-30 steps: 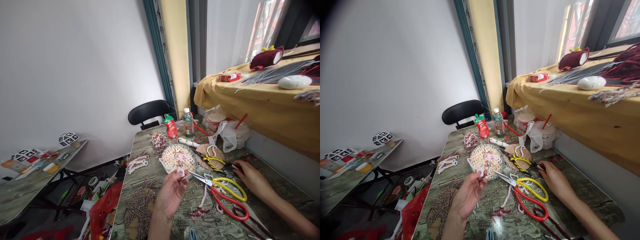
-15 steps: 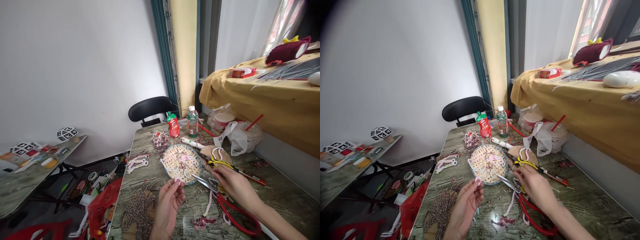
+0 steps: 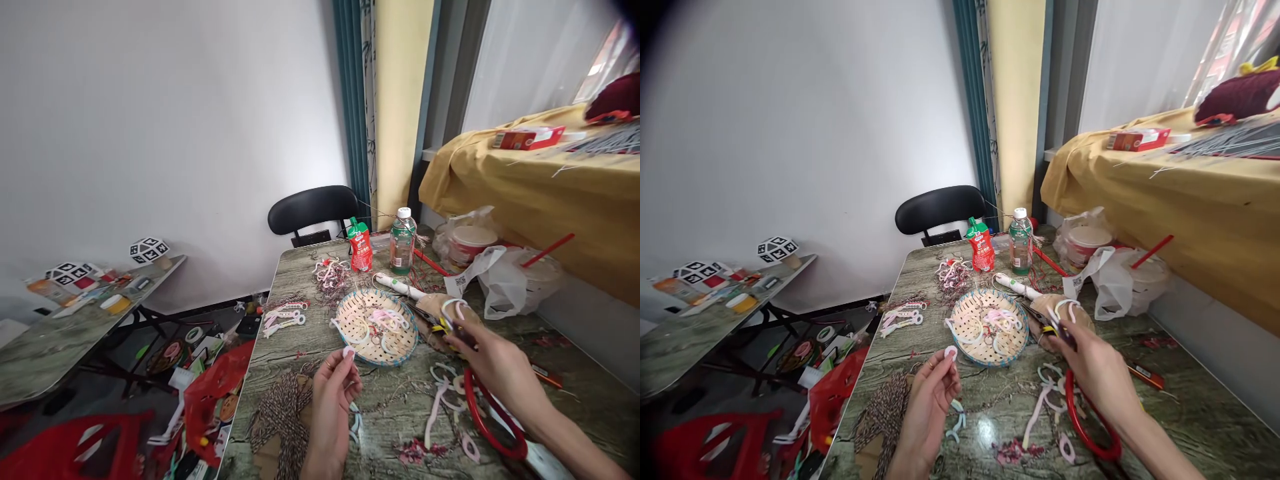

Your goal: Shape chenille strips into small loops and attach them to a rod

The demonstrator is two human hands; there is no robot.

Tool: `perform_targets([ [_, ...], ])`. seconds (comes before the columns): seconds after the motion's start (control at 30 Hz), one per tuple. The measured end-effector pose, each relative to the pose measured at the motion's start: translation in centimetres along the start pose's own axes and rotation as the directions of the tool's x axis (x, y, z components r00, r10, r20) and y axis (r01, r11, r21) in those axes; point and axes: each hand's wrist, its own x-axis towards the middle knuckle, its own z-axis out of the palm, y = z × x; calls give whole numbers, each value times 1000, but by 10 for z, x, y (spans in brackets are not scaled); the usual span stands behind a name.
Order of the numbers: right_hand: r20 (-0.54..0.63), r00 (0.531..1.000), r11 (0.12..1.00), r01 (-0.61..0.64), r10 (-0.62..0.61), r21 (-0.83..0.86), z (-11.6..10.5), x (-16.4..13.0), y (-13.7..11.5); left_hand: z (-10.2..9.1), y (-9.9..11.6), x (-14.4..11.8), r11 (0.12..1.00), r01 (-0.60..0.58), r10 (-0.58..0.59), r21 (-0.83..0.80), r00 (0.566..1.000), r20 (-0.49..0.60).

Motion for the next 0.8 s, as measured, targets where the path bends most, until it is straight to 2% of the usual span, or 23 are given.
perform_targets([
  [0.13, -14, 988, 987, -154, 154, -47, 3, 18, 22, 2, 1, 2, 1000, -10, 8, -23, 998, -66],
  [0.23, -21, 983, 981, -182, 181, -73, 9, 22, 27, 4, 3, 3, 1000, -28, 27, -5, 994, -104],
  [0.43, -69, 977, 969, -211, 203, -131, 11, 17, 25, 1, 4, 5, 999, -45, 47, 25, 993, -106],
  [0.6, -62, 982, 958, -185, 176, -220, 8, 14, 18, 2, 4, 7, 999, -39, 41, 33, 996, -83],
  [0.8, -60, 996, 945, -87, 72, -316, -5, 16, 0, 2, 5, 5, 998, -31, 35, 58, 996, -79],
])
